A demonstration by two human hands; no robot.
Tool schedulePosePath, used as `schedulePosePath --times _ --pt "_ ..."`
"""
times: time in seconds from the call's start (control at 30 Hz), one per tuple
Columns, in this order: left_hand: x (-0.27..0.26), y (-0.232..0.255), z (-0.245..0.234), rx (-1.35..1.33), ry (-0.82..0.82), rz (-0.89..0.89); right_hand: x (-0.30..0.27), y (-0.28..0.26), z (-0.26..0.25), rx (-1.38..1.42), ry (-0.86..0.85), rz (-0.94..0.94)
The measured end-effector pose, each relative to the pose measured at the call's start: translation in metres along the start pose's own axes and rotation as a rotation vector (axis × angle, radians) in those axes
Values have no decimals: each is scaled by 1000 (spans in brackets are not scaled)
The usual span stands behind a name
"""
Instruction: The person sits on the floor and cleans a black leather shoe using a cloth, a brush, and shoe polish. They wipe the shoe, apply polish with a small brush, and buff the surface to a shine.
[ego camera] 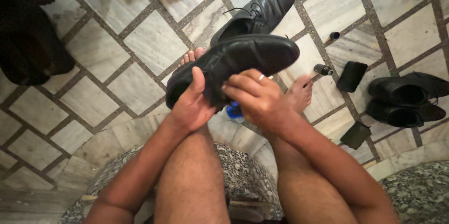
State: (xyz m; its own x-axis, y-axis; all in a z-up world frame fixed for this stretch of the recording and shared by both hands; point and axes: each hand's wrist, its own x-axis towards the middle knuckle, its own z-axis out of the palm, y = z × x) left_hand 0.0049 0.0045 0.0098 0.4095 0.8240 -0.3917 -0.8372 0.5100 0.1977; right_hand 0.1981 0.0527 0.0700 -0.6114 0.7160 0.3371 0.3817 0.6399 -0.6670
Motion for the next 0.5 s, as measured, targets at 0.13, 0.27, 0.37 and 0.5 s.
schedulePosePath --times 0.13,0.27,0.37,0.5 --pt "-3 1 0 27 -58 -46 -4 0 2 10 -31 -33" --pt "4 -6 -2 143 -81 -83 -6 15 -9 -469 86 80" --pt "5 -13 -3 272 3 -21 1 31 -20 -500 320 335" --pt "8 -22 -10 1340 313 396 8 17 -8 -303 280 310"
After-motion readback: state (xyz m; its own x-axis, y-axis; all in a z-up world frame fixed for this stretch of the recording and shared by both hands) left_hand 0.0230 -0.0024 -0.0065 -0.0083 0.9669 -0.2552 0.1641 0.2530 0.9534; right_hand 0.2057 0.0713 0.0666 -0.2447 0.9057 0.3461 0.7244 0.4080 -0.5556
